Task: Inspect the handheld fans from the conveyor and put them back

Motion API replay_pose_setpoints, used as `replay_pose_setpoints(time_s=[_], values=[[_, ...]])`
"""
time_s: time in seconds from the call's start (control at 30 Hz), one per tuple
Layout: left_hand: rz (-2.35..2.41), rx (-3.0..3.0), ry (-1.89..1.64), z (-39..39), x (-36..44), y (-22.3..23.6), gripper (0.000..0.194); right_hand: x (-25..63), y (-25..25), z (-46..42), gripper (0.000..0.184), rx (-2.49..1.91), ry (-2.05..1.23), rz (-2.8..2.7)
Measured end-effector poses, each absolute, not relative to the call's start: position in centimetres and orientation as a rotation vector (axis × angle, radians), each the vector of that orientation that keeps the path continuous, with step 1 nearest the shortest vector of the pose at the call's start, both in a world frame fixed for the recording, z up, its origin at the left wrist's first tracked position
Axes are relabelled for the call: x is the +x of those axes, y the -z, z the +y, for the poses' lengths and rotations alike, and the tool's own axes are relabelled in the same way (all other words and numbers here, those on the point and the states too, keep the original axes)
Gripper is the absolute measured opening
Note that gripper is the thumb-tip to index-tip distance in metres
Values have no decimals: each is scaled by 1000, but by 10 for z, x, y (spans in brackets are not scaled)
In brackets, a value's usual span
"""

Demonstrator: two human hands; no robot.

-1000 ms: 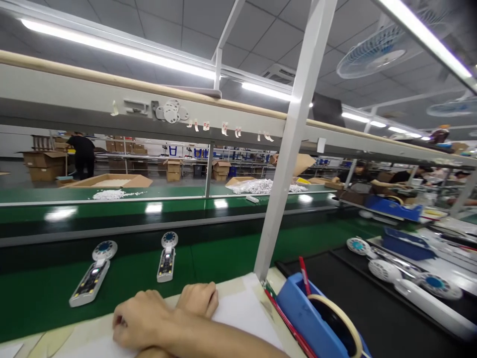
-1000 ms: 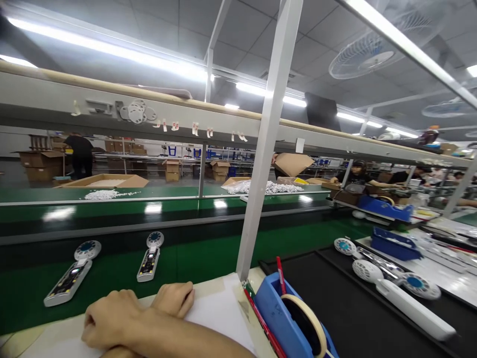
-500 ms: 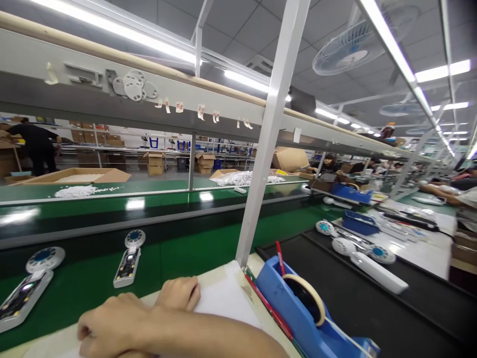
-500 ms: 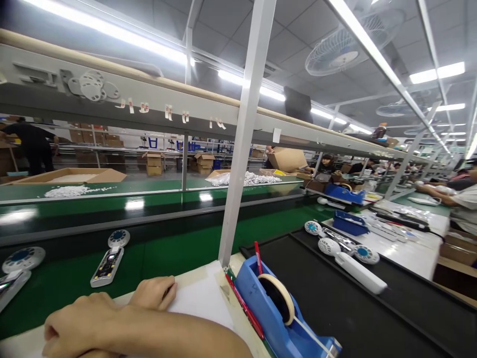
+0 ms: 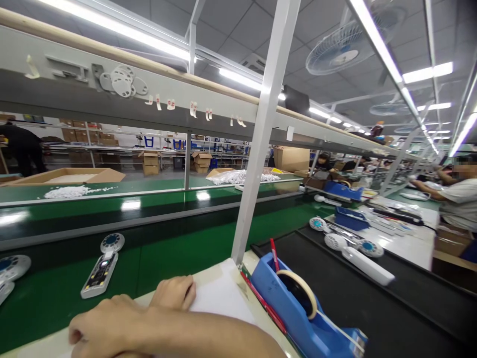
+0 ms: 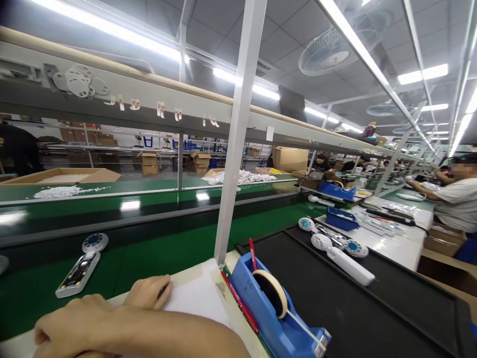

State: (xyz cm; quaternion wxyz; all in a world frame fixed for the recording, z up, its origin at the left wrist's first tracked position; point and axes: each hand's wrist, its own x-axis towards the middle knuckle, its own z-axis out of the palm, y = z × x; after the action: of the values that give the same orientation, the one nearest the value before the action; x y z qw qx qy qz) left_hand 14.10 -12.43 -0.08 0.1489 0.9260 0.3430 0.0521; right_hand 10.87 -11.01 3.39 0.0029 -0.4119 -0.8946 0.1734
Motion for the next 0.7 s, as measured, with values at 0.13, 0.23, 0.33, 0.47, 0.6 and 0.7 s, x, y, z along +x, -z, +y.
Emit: replay_pose_setpoints(time_s=[0.13,0.23,0.33,0.47,0.6,0.7], values=[[981,2656,-153,-125,140,1,30,110,-39,-112,23,-1312,-569,-2825],[983,2656,-157,-125,139,1,31,110,-43,-113,23,-1323,-598,-2839],[987,2663,-163,-125,140,1,31,110,-44,-113,24,-1320,-622,-2844],[989,2675,-159,-125,140,1,30,110,-41,-113,25,-1327,-601,-2847],[1002,2683,-164,-125,139,2,31,111,-41,-114,24,-1331,-610,-2855],[1016,2691,-187,-124,139,4,31,111,-43,-116,25,-1340,-607,-2861]])
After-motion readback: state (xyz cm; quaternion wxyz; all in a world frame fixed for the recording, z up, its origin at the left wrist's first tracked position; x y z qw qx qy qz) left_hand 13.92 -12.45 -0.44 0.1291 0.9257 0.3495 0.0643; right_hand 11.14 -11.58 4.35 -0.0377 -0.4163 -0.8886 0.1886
